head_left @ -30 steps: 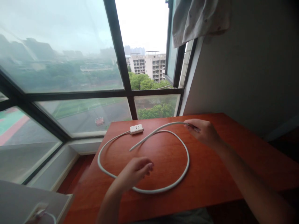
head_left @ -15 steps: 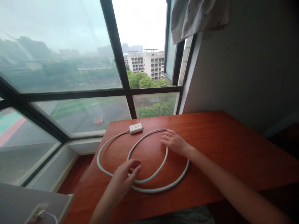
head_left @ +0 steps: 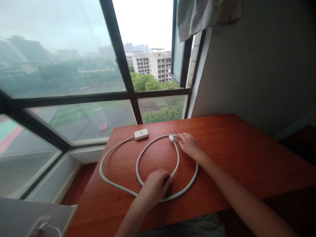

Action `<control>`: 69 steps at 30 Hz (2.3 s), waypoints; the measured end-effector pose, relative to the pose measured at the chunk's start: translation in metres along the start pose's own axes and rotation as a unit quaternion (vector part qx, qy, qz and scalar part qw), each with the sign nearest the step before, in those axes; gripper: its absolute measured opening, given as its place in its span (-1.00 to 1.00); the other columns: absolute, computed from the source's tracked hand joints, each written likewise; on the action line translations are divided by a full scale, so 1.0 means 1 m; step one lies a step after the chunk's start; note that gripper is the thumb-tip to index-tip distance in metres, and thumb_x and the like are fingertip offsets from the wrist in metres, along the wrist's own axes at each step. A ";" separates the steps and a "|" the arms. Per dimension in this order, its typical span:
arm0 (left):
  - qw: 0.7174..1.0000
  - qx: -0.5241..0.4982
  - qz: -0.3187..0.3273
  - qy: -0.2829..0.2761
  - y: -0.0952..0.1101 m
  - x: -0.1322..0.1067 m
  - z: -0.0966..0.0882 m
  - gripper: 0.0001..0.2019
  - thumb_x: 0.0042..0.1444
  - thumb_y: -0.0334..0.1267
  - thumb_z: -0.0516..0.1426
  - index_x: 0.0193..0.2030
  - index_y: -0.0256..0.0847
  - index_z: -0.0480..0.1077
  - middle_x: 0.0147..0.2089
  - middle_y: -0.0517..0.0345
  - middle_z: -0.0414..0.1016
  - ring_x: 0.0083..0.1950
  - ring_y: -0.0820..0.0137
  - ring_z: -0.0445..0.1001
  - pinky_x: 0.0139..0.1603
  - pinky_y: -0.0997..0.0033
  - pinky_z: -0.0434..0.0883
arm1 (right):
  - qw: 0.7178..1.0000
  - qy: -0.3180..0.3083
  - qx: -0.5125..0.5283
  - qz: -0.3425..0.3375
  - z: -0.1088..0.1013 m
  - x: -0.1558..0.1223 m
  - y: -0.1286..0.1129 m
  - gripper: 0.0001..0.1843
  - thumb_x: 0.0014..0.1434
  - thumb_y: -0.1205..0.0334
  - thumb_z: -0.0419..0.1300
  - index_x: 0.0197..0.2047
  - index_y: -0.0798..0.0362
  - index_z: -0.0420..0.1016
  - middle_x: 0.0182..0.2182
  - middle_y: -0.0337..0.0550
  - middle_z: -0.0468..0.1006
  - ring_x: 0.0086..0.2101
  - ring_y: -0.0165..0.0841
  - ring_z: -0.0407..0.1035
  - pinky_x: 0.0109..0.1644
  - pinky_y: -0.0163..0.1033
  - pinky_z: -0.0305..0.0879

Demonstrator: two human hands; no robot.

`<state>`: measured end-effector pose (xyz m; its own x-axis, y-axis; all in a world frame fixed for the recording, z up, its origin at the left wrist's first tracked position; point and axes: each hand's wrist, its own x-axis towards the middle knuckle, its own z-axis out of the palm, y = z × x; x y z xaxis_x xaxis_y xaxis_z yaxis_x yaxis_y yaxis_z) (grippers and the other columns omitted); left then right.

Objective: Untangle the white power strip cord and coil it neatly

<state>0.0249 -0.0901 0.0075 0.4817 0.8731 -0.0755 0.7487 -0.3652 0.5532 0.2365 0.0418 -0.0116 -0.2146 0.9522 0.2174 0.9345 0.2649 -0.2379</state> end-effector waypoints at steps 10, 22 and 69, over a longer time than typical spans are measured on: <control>0.997 -0.054 0.037 0.027 -0.013 0.001 -0.026 -0.80 0.25 -0.29 -0.06 -0.26 -0.19 0.36 -0.24 0.06 0.44 -0.25 0.36 0.36 -0.21 0.41 0.27 | 0.996 0.000 -0.021 0.087 0.018 -0.021 0.035 -0.71 0.17 0.33 0.08 -0.04 -0.01 0.45 -0.19 -0.04 0.51 -0.27 -0.28 0.43 -0.27 -0.27 0.23; 0.924 -0.365 0.017 0.113 0.002 0.021 -0.039 -0.72 0.22 -0.08 0.08 -0.12 -0.27 0.38 -0.48 0.26 0.21 -0.47 0.53 0.20 -0.48 0.55 0.16 | 0.992 0.093 0.057 -0.062 -0.020 -0.006 -0.001 -0.55 0.22 0.17 0.11 0.18 -0.02 0.33 -0.06 -0.02 0.45 -0.10 -0.23 0.38 -0.13 -0.26 0.30; 0.829 -0.553 -0.034 0.068 -0.029 0.143 -0.038 -0.69 0.04 -0.03 0.20 -0.41 -0.25 0.29 -0.59 0.30 0.24 -0.61 0.58 0.22 -0.60 0.59 0.21 | 0.830 -0.103 0.541 0.086 -0.067 0.026 0.024 -0.71 0.14 0.20 0.16 -0.07 0.11 0.38 -0.48 -0.21 0.51 -0.60 -0.51 0.27 -0.57 -0.42 0.19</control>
<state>0.0547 0.0574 0.0128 0.3428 0.9355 -0.0854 -0.1409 0.1411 0.9799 0.2727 0.0625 0.0513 -0.2523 0.9665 -0.0479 0.1782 -0.0022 -0.9840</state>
